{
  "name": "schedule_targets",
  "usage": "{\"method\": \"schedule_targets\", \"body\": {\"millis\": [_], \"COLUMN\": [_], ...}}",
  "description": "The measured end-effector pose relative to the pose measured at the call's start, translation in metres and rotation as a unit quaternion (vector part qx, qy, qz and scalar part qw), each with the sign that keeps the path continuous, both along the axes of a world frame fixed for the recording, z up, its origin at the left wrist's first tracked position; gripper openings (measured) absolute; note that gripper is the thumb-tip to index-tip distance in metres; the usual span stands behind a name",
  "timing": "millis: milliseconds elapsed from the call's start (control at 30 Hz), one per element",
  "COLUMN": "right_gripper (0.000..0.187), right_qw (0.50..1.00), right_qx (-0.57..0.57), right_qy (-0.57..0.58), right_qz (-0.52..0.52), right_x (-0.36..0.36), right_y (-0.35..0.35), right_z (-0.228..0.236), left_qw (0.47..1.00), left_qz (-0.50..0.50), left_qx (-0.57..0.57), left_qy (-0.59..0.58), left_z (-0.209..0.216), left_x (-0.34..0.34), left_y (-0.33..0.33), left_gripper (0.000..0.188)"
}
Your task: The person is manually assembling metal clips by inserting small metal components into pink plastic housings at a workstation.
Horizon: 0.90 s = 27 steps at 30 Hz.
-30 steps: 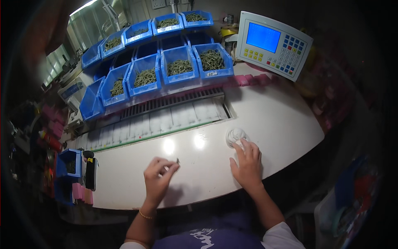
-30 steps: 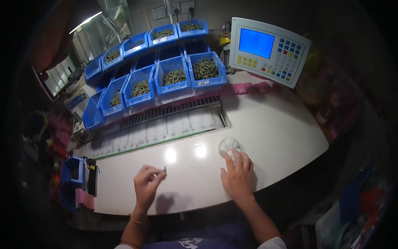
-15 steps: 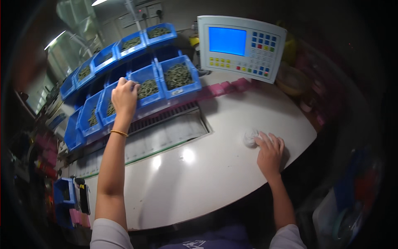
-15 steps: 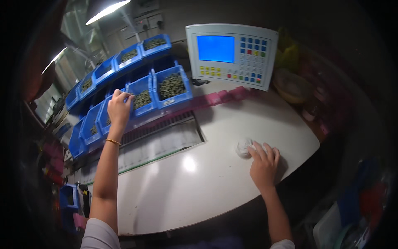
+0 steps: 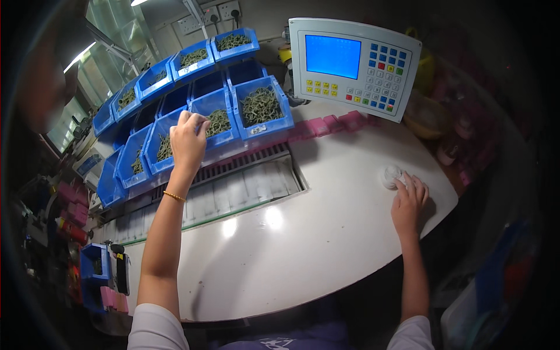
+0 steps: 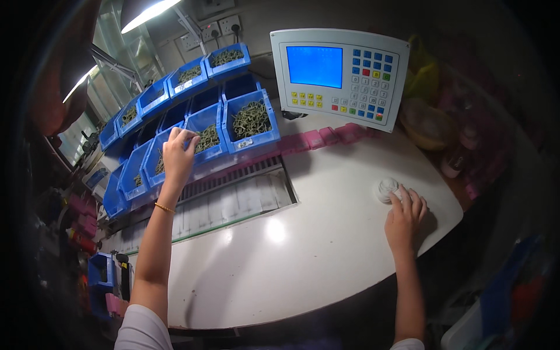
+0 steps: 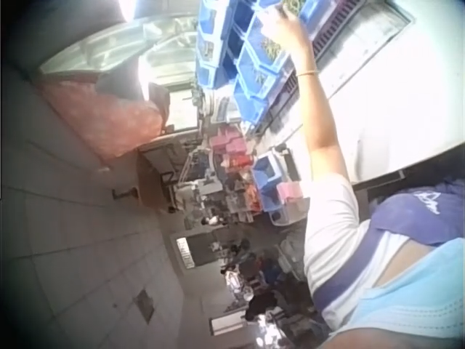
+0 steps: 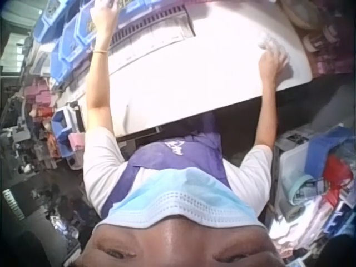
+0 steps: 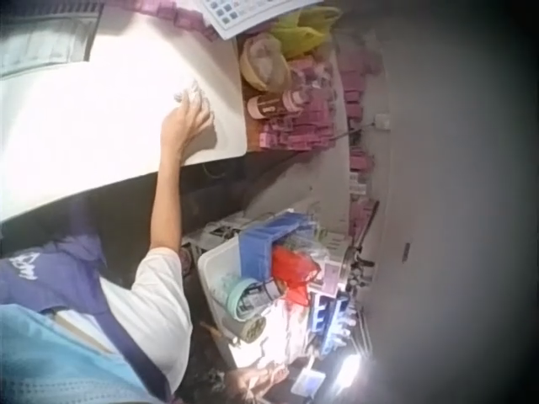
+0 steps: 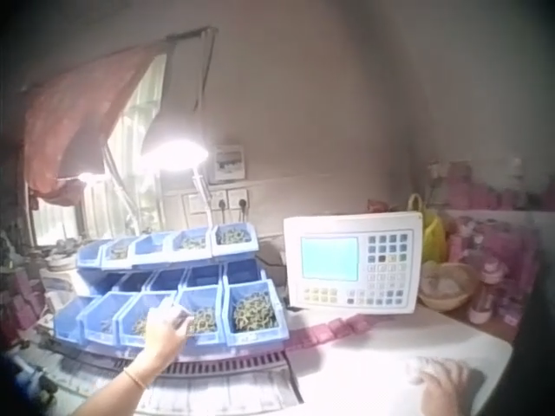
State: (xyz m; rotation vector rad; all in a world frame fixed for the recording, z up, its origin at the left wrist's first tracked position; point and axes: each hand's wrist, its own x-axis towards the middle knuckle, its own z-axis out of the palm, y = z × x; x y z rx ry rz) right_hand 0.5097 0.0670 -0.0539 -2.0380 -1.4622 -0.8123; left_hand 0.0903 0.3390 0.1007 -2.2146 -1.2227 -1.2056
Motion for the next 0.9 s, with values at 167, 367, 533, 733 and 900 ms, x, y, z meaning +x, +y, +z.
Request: {"method": "schedule_targets", "body": {"millis": [167,367,533,733,900], "right_gripper": [0.022,0.019,0.021,0.030,0.038], "right_qw": [0.993,0.989,0.975,0.967,0.992], "right_qx": [-0.009,-0.035,-0.023,0.023,0.058], "right_qy": [0.026,0.031,0.068,0.105,0.082], "right_qz": [0.118,0.139,0.212,0.231,0.076], "right_x": [-0.016,-0.024,-0.024,-0.016,0.053], "right_y": [0.002,0.005,0.029,0.097,0.179], "right_z": [0.005,0.011,0.004,0.004,-0.033], "left_qw": [0.999,0.996,0.981,0.951,0.931], "left_qz": [-0.052,-0.039,-0.138,-0.248,-0.098], "left_qx": [0.007,0.056,0.118,-0.011,-0.310], "left_qy": [-0.002,0.061,0.074,0.184,0.167], "left_z": [0.001,0.011,-0.002,-0.093,-0.119], "left_x": [0.039,0.096,0.135,0.153,0.162], "left_y": [-0.005,0.018,-0.025,-0.047,-0.001], "left_gripper": [0.008,0.007,0.005,0.020,0.057]}}
